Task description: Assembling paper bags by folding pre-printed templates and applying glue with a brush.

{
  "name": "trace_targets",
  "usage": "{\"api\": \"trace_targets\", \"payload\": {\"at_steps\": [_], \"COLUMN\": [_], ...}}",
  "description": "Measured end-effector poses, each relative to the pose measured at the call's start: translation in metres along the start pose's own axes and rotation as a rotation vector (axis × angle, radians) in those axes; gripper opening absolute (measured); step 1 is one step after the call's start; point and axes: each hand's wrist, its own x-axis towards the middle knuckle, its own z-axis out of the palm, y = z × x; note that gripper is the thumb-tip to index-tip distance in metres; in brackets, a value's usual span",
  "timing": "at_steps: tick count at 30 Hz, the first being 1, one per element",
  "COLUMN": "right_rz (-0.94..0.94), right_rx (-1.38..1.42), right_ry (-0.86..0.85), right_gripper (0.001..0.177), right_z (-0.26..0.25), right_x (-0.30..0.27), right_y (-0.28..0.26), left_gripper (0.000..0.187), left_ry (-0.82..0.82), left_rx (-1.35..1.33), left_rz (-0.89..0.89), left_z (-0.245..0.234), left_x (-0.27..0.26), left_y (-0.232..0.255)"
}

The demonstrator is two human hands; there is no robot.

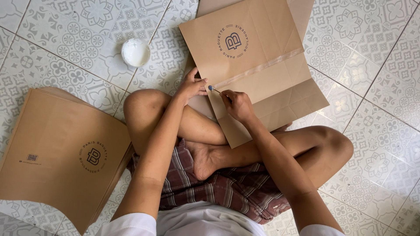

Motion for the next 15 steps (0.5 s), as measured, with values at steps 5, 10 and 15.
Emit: {"api": "trace_targets", "payload": {"at_steps": [5,10,15], "right_rz": [-0.004,0.047,0.129], "right_rx": [0.083,-0.016,-0.154], "right_ry": [-0.04,-0.007,0.109], "right_gripper": [0.015,0.012,0.013], "right_z": [-0.002,-0.001,-0.005], "right_x": [0.0,-0.001,-0.005], "right_y": [-0.009,0.019,0.048], "left_gripper": [0.063,0.064,0.069], "left_ry": [0.003,0.01,0.015], "left_rx": [0.022,0.031,0.011], "left_rz": [0.004,0.012,0.009], "left_z": [0.001,0.0,0.0], "left_x": [-0.001,0.002,0.003], "left_y": [0.001,-0.001,0.0]}}
